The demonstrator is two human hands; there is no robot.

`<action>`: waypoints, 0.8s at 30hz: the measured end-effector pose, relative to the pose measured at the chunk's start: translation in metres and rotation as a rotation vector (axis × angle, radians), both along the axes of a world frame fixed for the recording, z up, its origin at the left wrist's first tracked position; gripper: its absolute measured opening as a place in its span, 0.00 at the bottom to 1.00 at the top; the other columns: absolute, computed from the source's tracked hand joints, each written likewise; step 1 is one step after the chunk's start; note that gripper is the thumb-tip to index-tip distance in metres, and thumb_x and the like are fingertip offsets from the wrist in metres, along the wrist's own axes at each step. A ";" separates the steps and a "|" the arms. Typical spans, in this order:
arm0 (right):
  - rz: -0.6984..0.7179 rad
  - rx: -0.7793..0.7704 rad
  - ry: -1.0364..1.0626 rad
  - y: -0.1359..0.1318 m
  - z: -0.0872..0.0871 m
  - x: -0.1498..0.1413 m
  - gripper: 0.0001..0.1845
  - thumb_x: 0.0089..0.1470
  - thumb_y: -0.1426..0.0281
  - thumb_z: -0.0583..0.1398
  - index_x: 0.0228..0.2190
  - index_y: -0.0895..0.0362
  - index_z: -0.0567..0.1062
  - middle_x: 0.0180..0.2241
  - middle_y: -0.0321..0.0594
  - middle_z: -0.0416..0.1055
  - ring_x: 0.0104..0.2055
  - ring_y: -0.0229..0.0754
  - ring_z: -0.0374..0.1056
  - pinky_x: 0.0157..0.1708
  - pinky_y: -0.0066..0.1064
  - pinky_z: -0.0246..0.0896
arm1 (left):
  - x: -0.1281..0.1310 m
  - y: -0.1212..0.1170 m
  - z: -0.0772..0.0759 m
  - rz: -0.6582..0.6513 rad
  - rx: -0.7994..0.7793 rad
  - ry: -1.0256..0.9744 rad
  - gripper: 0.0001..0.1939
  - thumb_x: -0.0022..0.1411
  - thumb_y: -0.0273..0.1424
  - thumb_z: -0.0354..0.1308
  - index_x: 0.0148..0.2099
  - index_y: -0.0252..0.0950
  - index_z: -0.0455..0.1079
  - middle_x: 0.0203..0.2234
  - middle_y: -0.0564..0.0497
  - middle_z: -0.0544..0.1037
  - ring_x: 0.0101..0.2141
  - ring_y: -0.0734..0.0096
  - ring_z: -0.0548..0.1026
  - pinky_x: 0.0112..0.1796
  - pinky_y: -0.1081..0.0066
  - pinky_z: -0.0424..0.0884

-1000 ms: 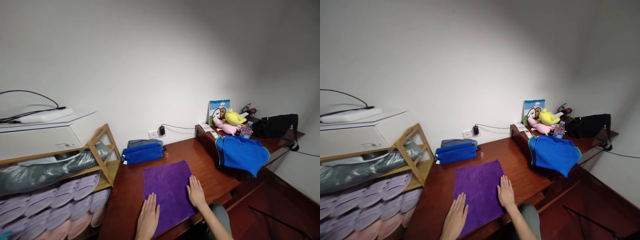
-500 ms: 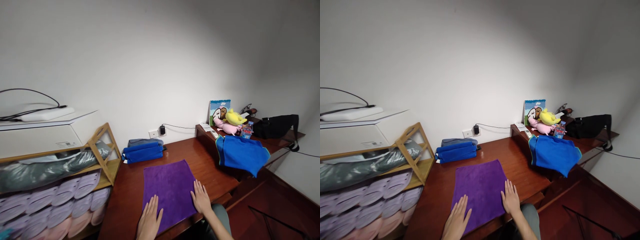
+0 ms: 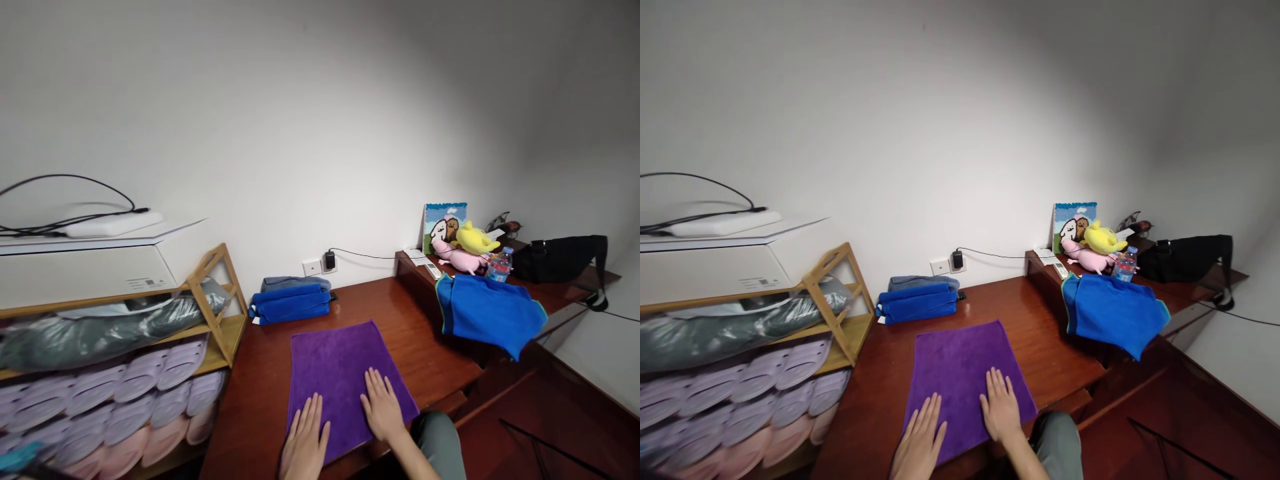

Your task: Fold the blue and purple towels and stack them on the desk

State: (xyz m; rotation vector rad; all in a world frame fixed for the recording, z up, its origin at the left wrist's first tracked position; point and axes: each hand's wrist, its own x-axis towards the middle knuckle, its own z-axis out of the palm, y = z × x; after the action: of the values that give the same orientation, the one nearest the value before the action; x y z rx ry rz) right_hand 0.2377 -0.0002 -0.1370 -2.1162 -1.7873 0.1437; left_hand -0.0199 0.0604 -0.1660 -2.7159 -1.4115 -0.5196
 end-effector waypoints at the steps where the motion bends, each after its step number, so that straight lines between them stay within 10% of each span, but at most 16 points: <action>1: -0.041 -0.029 -0.008 -0.003 0.002 0.014 0.35 0.73 0.55 0.43 0.73 0.54 0.56 0.75 0.41 0.48 0.77 0.49 0.45 0.75 0.48 0.40 | -0.011 0.001 -0.005 0.038 0.004 -0.005 0.31 0.75 0.41 0.42 0.76 0.42 0.55 0.72 0.48 0.63 0.71 0.55 0.62 0.68 0.47 0.64; 6: -0.126 -0.114 -0.034 -0.010 0.015 0.048 0.36 0.72 0.55 0.45 0.73 0.59 0.58 0.74 0.45 0.49 0.77 0.51 0.44 0.75 0.49 0.41 | -0.031 0.004 -0.012 0.137 0.024 0.011 0.33 0.73 0.43 0.41 0.72 0.34 0.63 0.70 0.42 0.66 0.69 0.51 0.65 0.68 0.45 0.63; 14: 0.132 0.060 0.000 0.020 0.014 -0.028 0.32 0.75 0.59 0.43 0.73 0.55 0.58 0.74 0.41 0.53 0.76 0.47 0.47 0.75 0.45 0.43 | 0.059 0.018 0.027 -0.064 0.065 -0.024 0.30 0.75 0.37 0.40 0.73 0.37 0.61 0.70 0.44 0.67 0.70 0.56 0.65 0.68 0.51 0.63; 24: -0.090 -0.089 -0.017 0.005 0.007 0.036 0.36 0.73 0.55 0.44 0.73 0.61 0.56 0.74 0.45 0.46 0.77 0.50 0.44 0.75 0.48 0.41 | -0.007 0.026 -0.026 0.101 0.075 -0.019 0.30 0.75 0.39 0.39 0.73 0.37 0.60 0.71 0.46 0.64 0.70 0.56 0.64 0.67 0.49 0.65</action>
State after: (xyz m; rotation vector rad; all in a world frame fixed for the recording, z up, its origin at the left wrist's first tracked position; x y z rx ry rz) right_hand 0.2737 0.0048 -0.1298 -2.2623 -1.7213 0.1852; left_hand -0.0271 0.0863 -0.1925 -2.5734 -1.4926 -0.5808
